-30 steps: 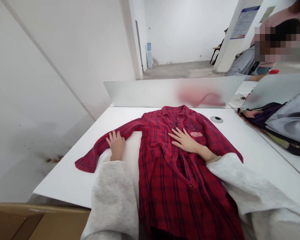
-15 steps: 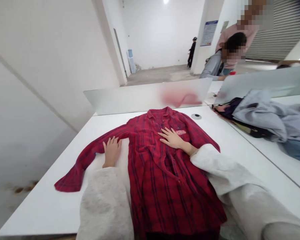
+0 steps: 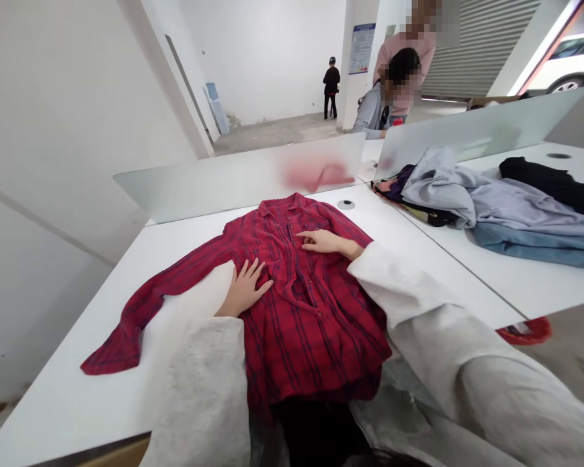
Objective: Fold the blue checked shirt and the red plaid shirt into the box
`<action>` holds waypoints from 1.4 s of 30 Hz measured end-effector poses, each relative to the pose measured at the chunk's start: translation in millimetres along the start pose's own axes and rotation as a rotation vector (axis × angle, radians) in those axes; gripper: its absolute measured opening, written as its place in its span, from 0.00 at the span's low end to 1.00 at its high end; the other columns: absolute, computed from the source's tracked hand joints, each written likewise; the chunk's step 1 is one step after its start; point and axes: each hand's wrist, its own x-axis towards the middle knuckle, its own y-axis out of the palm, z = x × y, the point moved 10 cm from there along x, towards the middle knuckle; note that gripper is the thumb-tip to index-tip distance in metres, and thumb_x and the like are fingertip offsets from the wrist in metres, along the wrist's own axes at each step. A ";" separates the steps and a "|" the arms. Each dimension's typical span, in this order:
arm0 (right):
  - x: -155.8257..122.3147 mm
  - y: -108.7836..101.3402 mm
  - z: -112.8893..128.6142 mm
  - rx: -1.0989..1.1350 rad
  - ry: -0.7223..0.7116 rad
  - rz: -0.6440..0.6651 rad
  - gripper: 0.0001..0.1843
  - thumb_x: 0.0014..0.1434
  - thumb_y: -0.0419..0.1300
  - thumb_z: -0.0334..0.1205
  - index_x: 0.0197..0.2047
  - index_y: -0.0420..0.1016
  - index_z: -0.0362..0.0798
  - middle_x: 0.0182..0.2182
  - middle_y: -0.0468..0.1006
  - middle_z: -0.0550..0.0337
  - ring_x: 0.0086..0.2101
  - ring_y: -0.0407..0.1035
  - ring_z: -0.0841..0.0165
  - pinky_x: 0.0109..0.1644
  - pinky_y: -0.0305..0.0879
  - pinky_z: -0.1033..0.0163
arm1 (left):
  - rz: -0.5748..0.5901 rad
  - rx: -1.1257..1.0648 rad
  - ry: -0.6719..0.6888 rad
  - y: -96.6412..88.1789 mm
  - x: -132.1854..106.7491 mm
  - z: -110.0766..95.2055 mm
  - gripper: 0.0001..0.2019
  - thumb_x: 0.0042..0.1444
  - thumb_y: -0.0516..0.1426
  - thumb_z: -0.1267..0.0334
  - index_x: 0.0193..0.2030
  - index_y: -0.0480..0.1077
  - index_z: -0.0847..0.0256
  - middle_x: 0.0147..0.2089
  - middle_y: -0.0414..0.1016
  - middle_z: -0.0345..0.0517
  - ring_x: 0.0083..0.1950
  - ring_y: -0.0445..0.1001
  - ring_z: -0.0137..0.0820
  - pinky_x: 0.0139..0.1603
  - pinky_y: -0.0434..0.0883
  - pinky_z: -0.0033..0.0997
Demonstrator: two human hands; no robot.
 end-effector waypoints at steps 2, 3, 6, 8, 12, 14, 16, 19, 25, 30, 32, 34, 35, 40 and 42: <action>-28.7 -7.1 8.5 -0.005 -0.119 0.125 0.33 0.59 0.57 0.47 0.66 0.59 0.46 0.53 0.75 0.54 0.49 0.71 0.65 0.54 0.63 0.64 | 0.003 0.000 -0.006 -1.2 -0.6 2.3 0.33 0.61 0.47 0.44 0.68 0.54 0.61 0.71 0.50 0.52 0.72 0.43 0.50 0.68 0.41 0.58; -48.3 -10.0 11.7 -0.023 -0.166 0.179 0.35 0.58 0.58 0.47 0.66 0.59 0.47 0.56 0.72 0.54 0.51 0.70 0.63 0.55 0.62 0.63 | 0.004 0.000 -0.010 -1.1 -0.4 2.6 0.33 0.61 0.47 0.45 0.68 0.54 0.61 0.71 0.50 0.52 0.72 0.43 0.50 0.68 0.41 0.57; -116.3 -19.9 3.5 -0.112 -0.113 0.206 0.30 0.61 0.54 0.49 0.64 0.62 0.49 0.55 0.72 0.52 0.50 0.70 0.59 0.54 0.65 0.57 | 0.005 -0.001 -0.021 1.2 1.1 2.7 0.32 0.61 0.47 0.45 0.68 0.55 0.59 0.71 0.50 0.51 0.72 0.44 0.49 0.68 0.43 0.57; -164.4 -26.5 -12.0 -0.151 0.049 0.118 0.27 0.63 0.49 0.50 0.63 0.65 0.51 0.51 0.75 0.51 0.46 0.72 0.59 0.51 0.67 0.55 | -0.005 -0.001 -0.019 2.5 1.9 3.0 0.32 0.60 0.48 0.46 0.67 0.55 0.59 0.71 0.50 0.52 0.72 0.45 0.50 0.68 0.44 0.58; -252.0 -23.0 -28.4 -0.113 0.298 -0.138 0.28 0.63 0.47 0.56 0.60 0.67 0.52 0.46 0.76 0.48 0.44 0.72 0.56 0.48 0.68 0.51 | -0.062 -0.023 0.014 -10.3 1.4 -4.5 0.32 0.59 0.50 0.49 0.67 0.55 0.61 0.70 0.53 0.54 0.72 0.43 0.52 0.68 0.39 0.61; -279.8 -11.3 -24.3 -0.072 0.335 -0.261 0.31 0.61 0.49 0.60 0.61 0.64 0.51 0.49 0.74 0.46 0.48 0.69 0.54 0.52 0.67 0.48 | -0.034 -0.119 0.098 -23.8 1.0 -25.7 0.34 0.59 0.51 0.49 0.69 0.50 0.59 0.71 0.49 0.52 0.72 0.41 0.50 0.68 0.40 0.60; -294.9 2.1 -17.5 -0.054 0.366 -0.365 0.35 0.59 0.52 0.61 0.64 0.60 0.51 0.55 0.70 0.45 0.53 0.65 0.52 0.56 0.63 0.45 | 0.103 -0.255 0.270 -34.4 -1.0 -67.4 0.35 0.60 0.49 0.47 0.71 0.43 0.53 0.72 0.45 0.47 0.73 0.41 0.45 0.69 0.43 0.54; -301.3 13.8 -14.1 -0.048 0.481 -0.482 0.34 0.60 0.52 0.58 0.65 0.57 0.51 0.56 0.68 0.45 0.56 0.62 0.50 0.58 0.60 0.43 | 0.333 -0.289 0.541 -40.3 -8.7 -141.6 0.33 0.60 0.48 0.42 0.70 0.47 0.49 0.72 0.45 0.43 0.73 0.41 0.41 0.70 0.40 0.50; -292.6 6.3 -25.5 0.368 0.553 -0.580 0.22 0.60 0.51 0.48 0.56 0.68 0.53 0.47 0.76 0.52 0.46 0.70 0.56 0.50 0.67 0.49 | 0.175 -0.211 0.586 -15.8 8.4 -200.7 0.33 0.62 0.43 0.41 0.70 0.49 0.55 0.73 0.44 0.49 0.73 0.39 0.43 0.70 0.39 0.52; -344.3 -24.3 -90.3 0.976 0.727 -0.994 0.13 0.62 0.49 0.46 0.40 0.73 0.54 0.39 0.76 0.51 0.33 0.70 0.63 0.32 0.69 0.56 | 0.175 -0.210 0.592 12.6 6.3 -194.6 0.34 0.62 0.42 0.40 0.69 0.50 0.58 0.72 0.47 0.51 0.73 0.39 0.43 0.70 0.43 0.52; -371.2 -32.2 -119.9 1.243 0.765 -1.194 0.14 0.62 0.47 0.40 0.33 0.72 0.52 0.33 0.72 0.52 0.26 0.66 0.68 0.25 0.65 0.60 | 0.170 -0.225 0.597 11.0 5.3 -191.6 0.34 0.62 0.43 0.40 0.69 0.51 0.57 0.72 0.47 0.51 0.73 0.40 0.43 0.70 0.43 0.52; -402.1 -32.6 -143.2 1.457 0.833 -1.460 0.09 0.59 0.49 0.32 0.33 0.70 0.49 0.29 0.69 0.58 0.22 0.63 0.73 0.21 0.62 0.67 | 0.169 -0.249 0.603 7.4 5.5 -190.2 0.32 0.62 0.44 0.41 0.68 0.54 0.55 0.72 0.48 0.50 0.73 0.40 0.43 0.70 0.43 0.52; -418.1 -30.9 -150.1 1.488 0.890 -1.594 0.10 0.55 0.51 0.27 0.35 0.70 0.49 0.28 0.68 0.61 0.21 0.61 0.75 0.20 0.59 0.70 | 0.170 -0.267 0.607 5.6 6.0 -190.1 0.30 0.63 0.44 0.42 0.67 0.56 0.54 0.71 0.50 0.49 0.73 0.40 0.42 0.70 0.44 0.52; -458.6 -45.5 -160.8 1.122 1.095 -1.719 0.33 0.43 0.53 0.15 0.49 0.70 0.55 0.24 0.71 0.66 0.19 0.62 0.75 0.19 0.59 0.73 | 0.141 -0.409 0.634 -5.5 10.2 -190.3 0.18 0.65 0.47 0.51 0.51 0.72 0.52 0.63 0.66 0.42 0.70 0.51 0.36 0.70 0.45 0.47; -461.2 -59.6 -173.1 1.052 1.102 -1.687 0.35 0.43 0.54 0.15 0.51 0.71 0.54 0.21 0.69 0.67 0.19 0.63 0.76 0.22 0.60 0.73 | 0.128 -0.467 0.643 -9.4 11.3 -190.3 0.15 0.64 0.50 0.52 0.43 0.75 0.53 0.58 0.71 0.41 0.67 0.58 0.34 0.71 0.44 0.48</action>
